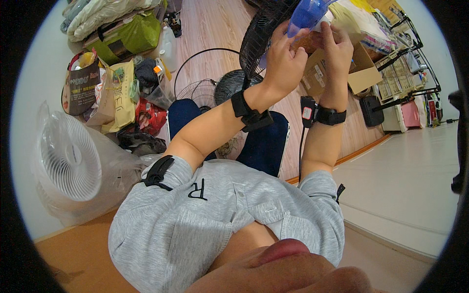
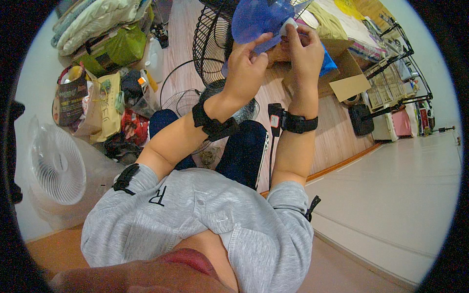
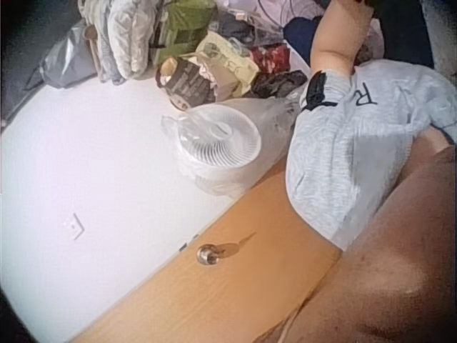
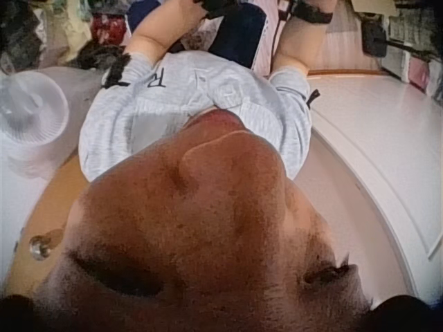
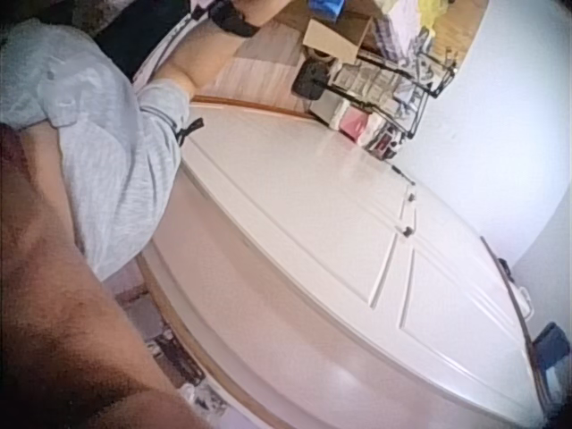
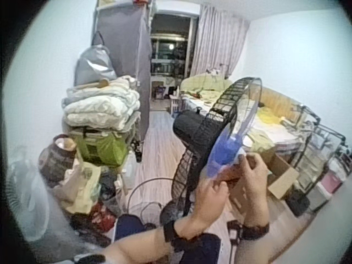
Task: The person assembles a standing fan by attaching a blue fan blade to the motor shaft, securing it with a white nut, and then fitting the front protective cage. The person uses a cloth to wipe the motor area during the process.
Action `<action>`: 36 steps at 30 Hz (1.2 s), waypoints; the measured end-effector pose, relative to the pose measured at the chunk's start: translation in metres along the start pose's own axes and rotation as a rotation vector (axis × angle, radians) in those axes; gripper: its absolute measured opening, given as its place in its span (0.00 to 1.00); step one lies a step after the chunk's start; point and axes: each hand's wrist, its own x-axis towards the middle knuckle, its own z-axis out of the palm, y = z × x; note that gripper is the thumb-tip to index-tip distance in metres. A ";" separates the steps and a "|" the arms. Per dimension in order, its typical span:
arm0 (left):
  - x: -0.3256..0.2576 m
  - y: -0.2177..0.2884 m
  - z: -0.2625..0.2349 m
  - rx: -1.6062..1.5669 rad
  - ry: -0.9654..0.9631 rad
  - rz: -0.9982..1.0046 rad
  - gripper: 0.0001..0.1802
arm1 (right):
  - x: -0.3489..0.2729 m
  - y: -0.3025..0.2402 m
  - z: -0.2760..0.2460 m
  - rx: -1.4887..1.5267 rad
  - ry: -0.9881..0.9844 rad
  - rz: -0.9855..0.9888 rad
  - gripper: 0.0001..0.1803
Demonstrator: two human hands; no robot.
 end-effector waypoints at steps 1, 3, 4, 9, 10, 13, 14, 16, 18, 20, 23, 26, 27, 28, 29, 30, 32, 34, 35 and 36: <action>0.000 0.000 0.000 0.013 0.002 0.007 0.19 | 0.001 0.000 0.000 -0.008 0.000 0.012 0.21; 0.001 0.000 0.000 0.036 0.014 0.055 0.19 | 0.003 0.001 0.002 -0.016 0.004 0.023 0.21; 0.001 0.000 0.001 0.037 0.019 0.070 0.19 | 0.003 0.001 0.003 -0.016 0.006 0.021 0.22; 0.001 0.002 0.002 -0.031 -0.004 -0.005 0.18 | 0.001 0.000 0.006 -0.007 0.114 -0.053 0.23; 0.000 0.002 0.001 -0.026 -0.009 -0.012 0.19 | 0.000 0.000 0.005 -0.066 0.077 -0.048 0.23; 0.000 0.003 0.000 0.028 -0.014 0.036 0.19 | -0.005 0.000 0.001 -0.061 0.023 -0.038 0.23; 0.000 0.003 0.000 0.028 -0.025 0.054 0.19 | -0.007 0.000 0.000 -0.029 0.014 -0.036 0.23; 0.000 0.003 0.000 0.032 -0.032 0.073 0.19 | -0.010 0.000 -0.001 -0.031 0.003 -0.060 0.22; 0.000 0.003 0.000 0.020 -0.027 0.073 0.19 | -0.012 0.001 -0.002 -0.032 0.001 -0.068 0.21; -0.001 0.002 0.000 -0.036 -0.027 0.057 0.19 | -0.012 0.002 -0.002 -0.029 0.004 -0.063 0.21; -0.001 0.001 0.000 -0.005 -0.007 0.034 0.19 | -0.010 0.002 -0.001 -0.007 -0.002 -0.034 0.22; -0.001 0.001 -0.001 0.013 -0.008 0.014 0.19 | -0.007 -0.002 0.000 -0.152 0.047 -0.076 0.23; -0.001 0.002 -0.001 -0.009 -0.010 0.000 0.19 | -0.007 -0.003 0.001 -0.108 0.035 -0.097 0.23; -0.001 0.002 -0.001 -0.030 -0.013 -0.015 0.19 | -0.008 -0.004 0.002 -0.065 0.039 -0.085 0.23; -0.001 0.003 0.000 -0.065 -0.012 -0.035 0.19 | -0.009 -0.005 0.003 -0.022 0.042 -0.074 0.23; -0.001 0.004 -0.001 -0.100 -0.010 -0.056 0.19 | -0.009 -0.006 0.003 -0.024 0.047 -0.057 0.23; -0.001 0.005 -0.001 -0.028 -0.008 -0.025 0.20 | -0.010 -0.007 0.004 -0.026 0.056 -0.025 0.23; -0.002 0.005 -0.002 -0.008 -0.023 -0.051 0.20 | -0.011 -0.006 0.004 -0.008 0.035 -0.026 0.24; -0.002 0.005 -0.002 -0.025 -0.039 -0.092 0.20 | -0.010 -0.004 0.004 0.000 0.030 -0.021 0.24; -0.003 0.004 -0.002 -0.042 -0.057 -0.134 0.20 | -0.011 -0.002 0.004 -0.030 0.018 -0.066 0.24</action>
